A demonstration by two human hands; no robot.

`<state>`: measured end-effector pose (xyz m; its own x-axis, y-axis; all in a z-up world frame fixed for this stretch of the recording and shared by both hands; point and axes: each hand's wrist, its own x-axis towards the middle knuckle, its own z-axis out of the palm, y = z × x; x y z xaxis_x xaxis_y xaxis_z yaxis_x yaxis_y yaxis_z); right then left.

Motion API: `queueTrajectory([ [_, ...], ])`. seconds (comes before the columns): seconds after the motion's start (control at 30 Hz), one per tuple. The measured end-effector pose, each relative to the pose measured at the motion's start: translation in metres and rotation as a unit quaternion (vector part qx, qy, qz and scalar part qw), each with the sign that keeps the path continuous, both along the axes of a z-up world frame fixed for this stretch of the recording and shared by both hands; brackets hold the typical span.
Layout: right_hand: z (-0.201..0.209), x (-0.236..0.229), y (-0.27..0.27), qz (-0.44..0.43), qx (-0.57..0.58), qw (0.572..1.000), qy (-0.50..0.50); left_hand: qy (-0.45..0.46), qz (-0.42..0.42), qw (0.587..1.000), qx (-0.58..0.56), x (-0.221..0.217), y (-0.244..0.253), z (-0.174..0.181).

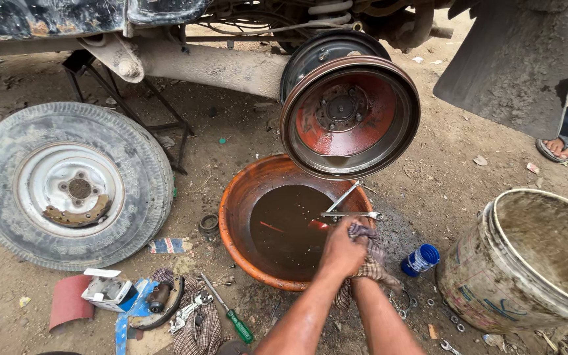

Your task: The person cleans and lubricates a brake drum. They sand the inner surface of the drum with sandpaper, apply a blue liquid from a small container, and wipe the components with a cloth.

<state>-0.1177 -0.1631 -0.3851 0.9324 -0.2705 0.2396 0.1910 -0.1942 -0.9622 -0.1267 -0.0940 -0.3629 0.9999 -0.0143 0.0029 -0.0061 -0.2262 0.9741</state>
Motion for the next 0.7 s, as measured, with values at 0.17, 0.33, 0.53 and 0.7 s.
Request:
queueTrajectory([
  [0.17, 0.053, -0.039, 0.044, 0.11, -0.157, 0.978, 0.079, 0.177, 0.068, 0.867, -0.461, 0.052, 0.085, -0.092],
  [0.33, 0.11, -0.063, 0.034, 0.168, -0.152, 0.967, -0.12, 0.127, 0.114, 0.909, -0.379, 0.056, 0.089, -0.032],
  [0.53, 0.067, -0.032, 0.01, 0.155, 0.226, 0.957, -0.095, 0.209, -0.108, 0.842, -0.484, -0.015, 0.034, 0.081],
  [0.7, 0.056, -0.006, -0.079, -0.206, -0.226, 0.946, 0.106, 0.106, -0.249, 0.93, -0.247, -0.045, 0.009, 0.095],
])
